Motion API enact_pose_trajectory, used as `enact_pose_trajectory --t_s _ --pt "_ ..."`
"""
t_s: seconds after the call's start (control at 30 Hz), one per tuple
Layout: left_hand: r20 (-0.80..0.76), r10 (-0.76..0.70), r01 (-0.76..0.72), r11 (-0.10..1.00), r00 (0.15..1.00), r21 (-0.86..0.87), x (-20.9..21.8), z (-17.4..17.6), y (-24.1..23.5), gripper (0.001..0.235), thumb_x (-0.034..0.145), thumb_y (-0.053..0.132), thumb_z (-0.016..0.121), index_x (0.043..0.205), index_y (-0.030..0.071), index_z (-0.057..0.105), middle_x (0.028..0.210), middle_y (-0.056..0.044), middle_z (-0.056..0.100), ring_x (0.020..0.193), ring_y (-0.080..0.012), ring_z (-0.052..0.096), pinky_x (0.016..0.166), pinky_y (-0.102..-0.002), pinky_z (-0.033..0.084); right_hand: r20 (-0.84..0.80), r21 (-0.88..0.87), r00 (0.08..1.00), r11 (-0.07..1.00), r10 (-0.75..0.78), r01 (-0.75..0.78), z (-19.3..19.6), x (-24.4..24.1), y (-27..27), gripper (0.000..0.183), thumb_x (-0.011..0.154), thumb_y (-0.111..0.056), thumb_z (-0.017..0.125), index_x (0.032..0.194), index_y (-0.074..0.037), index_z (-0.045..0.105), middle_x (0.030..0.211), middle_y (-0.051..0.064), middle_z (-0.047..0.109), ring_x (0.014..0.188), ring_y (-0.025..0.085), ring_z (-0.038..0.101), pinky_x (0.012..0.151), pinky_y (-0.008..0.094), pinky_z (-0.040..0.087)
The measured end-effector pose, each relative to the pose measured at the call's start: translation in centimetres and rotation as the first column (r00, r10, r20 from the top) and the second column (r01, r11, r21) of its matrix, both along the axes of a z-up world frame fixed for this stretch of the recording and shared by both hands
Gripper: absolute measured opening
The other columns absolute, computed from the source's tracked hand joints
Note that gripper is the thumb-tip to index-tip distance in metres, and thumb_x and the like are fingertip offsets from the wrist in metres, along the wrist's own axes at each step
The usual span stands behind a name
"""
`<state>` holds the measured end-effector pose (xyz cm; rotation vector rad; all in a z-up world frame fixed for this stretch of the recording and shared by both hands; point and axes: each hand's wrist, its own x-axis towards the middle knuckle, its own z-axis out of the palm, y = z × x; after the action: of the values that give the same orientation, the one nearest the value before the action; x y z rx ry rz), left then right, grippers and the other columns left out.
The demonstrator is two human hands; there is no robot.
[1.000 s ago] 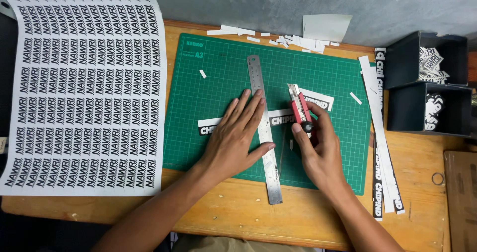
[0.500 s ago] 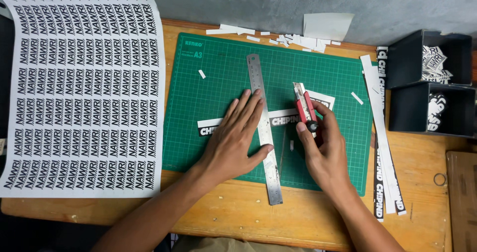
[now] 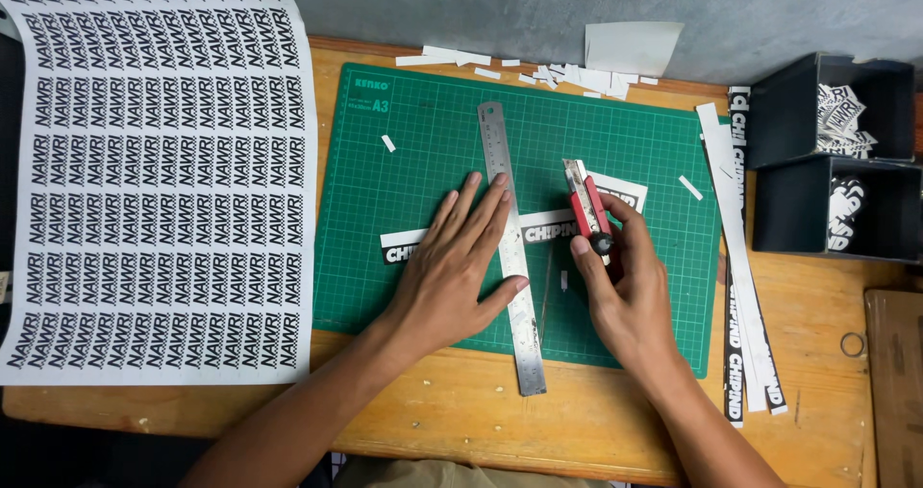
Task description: The person uses a metal ruler and a red utility knife to cut strips of white stickers with black text on a green cutting mat. They repeatedly align the ruler, cut the material, and reposition the strips to separate individual pieces.
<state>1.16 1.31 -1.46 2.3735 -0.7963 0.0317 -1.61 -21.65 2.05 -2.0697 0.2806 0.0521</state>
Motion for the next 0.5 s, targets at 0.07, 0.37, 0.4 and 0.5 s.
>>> enact_pose_trajectory --t_s 0.07,0.37,0.4,0.5 --pt "0.0 -0.002 0.002 1.0 1.0 0.003 0.0 0.01 0.02 0.094 0.105 0.043 0.076 0.175 -0.008 0.039 0.188 -0.025 0.03 0.174 -0.0487 0.026 0.142 -0.059 0.018 0.003 -0.004 1.0 1.0 0.002 -0.002 -0.15 -0.03 -0.1 0.051 0.112 -0.022 0.07 0.161 -0.01 0.059 0.123 0.033 0.08 0.072 0.032 0.063 0.065 0.047 0.051" --pt "0.016 -0.003 0.003 1.0 1.0 0.028 -0.01 0.07 -0.05 0.093 0.107 0.042 0.074 0.176 -0.007 0.037 0.189 -0.025 0.028 0.175 -0.0489 0.025 0.142 -0.058 0.017 -0.002 -0.002 1.0 1.0 0.0 0.0 0.14 0.06 -0.03 0.051 0.112 -0.022 0.07 0.16 -0.01 0.06 0.121 0.033 0.081 0.07 0.032 0.061 0.064 0.047 0.049" --pt "0.019 -0.001 0.0 1.0 1.0 0.029 -0.03 0.06 -0.06 0.092 0.107 0.043 0.073 0.176 -0.007 0.037 0.189 -0.025 0.028 0.175 -0.0488 0.025 0.142 -0.058 0.017 0.0 -0.001 1.0 1.0 0.002 -0.002 0.13 0.05 -0.01 0.051 0.112 -0.022 0.07 0.16 -0.01 0.06 0.122 0.033 0.081 0.069 0.031 0.06 0.064 0.047 0.049" --pt "0.02 0.001 -0.002 1.0 1.0 0.028 -0.06 0.01 -0.12 0.092 0.107 0.042 0.073 0.176 -0.008 0.037 0.189 -0.025 0.028 0.175 -0.0489 0.025 0.142 -0.058 0.017 -0.002 -0.002 1.0 1.0 0.0 0.0 0.17 0.0 0.02 0.05 0.112 -0.022 0.07 0.16 -0.01 0.06 0.121 0.032 0.081 0.069 0.031 0.061 0.063 0.046 0.05"
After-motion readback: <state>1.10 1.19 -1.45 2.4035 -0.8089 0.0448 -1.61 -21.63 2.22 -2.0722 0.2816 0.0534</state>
